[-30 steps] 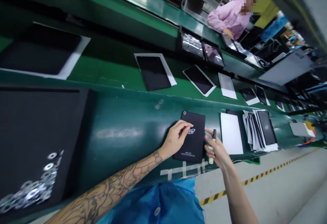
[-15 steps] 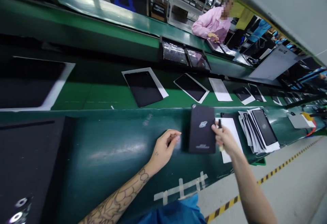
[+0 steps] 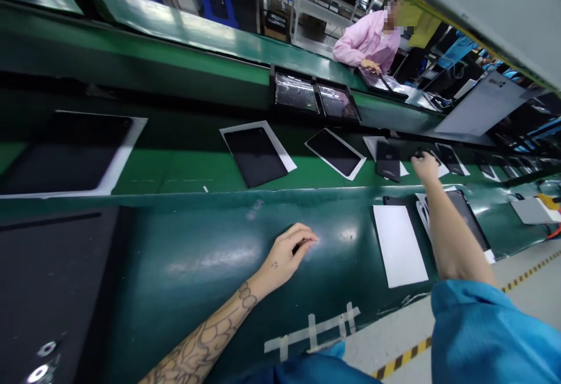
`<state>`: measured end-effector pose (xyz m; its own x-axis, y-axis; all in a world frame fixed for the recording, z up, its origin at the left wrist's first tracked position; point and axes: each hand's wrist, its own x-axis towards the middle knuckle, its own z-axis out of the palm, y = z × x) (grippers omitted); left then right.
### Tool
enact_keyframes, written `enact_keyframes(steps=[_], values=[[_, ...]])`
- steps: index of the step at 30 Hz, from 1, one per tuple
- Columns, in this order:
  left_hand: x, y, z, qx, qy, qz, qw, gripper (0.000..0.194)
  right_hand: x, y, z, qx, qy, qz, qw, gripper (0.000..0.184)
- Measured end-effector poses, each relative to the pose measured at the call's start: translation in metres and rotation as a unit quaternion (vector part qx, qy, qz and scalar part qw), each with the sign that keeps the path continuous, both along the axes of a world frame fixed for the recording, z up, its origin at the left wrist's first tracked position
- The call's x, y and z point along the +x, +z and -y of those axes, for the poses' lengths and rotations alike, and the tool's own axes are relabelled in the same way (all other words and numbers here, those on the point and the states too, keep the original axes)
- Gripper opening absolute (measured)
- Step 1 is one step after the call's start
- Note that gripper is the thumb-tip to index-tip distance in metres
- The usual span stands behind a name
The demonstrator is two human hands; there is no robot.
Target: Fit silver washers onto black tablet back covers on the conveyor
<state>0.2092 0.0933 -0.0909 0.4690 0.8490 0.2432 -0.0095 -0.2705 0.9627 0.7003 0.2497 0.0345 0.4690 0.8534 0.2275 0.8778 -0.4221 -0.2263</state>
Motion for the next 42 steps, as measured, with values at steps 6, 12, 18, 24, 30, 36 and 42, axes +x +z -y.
enact_keyframes(steps=[6,12,18,24,30,36,42], values=[[0.004,0.001,-0.002,0.008,-0.006,-0.018,1.0,0.02,-0.094,-0.088,-0.035,-0.071,0.095,-0.027,0.993,0.049],[0.006,-0.001,0.0,0.03,-0.017,-0.026,0.999,0.022,-0.177,-0.113,-0.046,-0.109,0.054,-0.022,0.992,0.058],[0.009,-0.003,-0.001,0.064,-0.023,-0.016,0.998,0.022,-0.206,-0.097,-0.043,-0.175,0.083,-0.024,0.981,0.03],[0.015,-0.01,-0.001,0.063,0.004,0.001,0.998,0.019,-0.225,-0.057,-0.047,-0.123,0.112,-0.058,0.984,0.037],[0.01,-0.007,-0.003,0.096,0.032,0.02,0.995,0.017,-0.24,0.023,-0.016,-0.008,0.187,-0.065,0.98,0.035],[-0.033,0.002,-0.022,0.11,0.149,0.018,0.983,0.021,-0.28,0.081,0.071,-0.012,0.408,0.097,0.908,0.039],[-0.058,-0.009,-0.043,0.023,0.31,0.019,0.95,0.013,-0.358,0.007,0.172,-0.264,0.587,0.138,0.753,0.03]])
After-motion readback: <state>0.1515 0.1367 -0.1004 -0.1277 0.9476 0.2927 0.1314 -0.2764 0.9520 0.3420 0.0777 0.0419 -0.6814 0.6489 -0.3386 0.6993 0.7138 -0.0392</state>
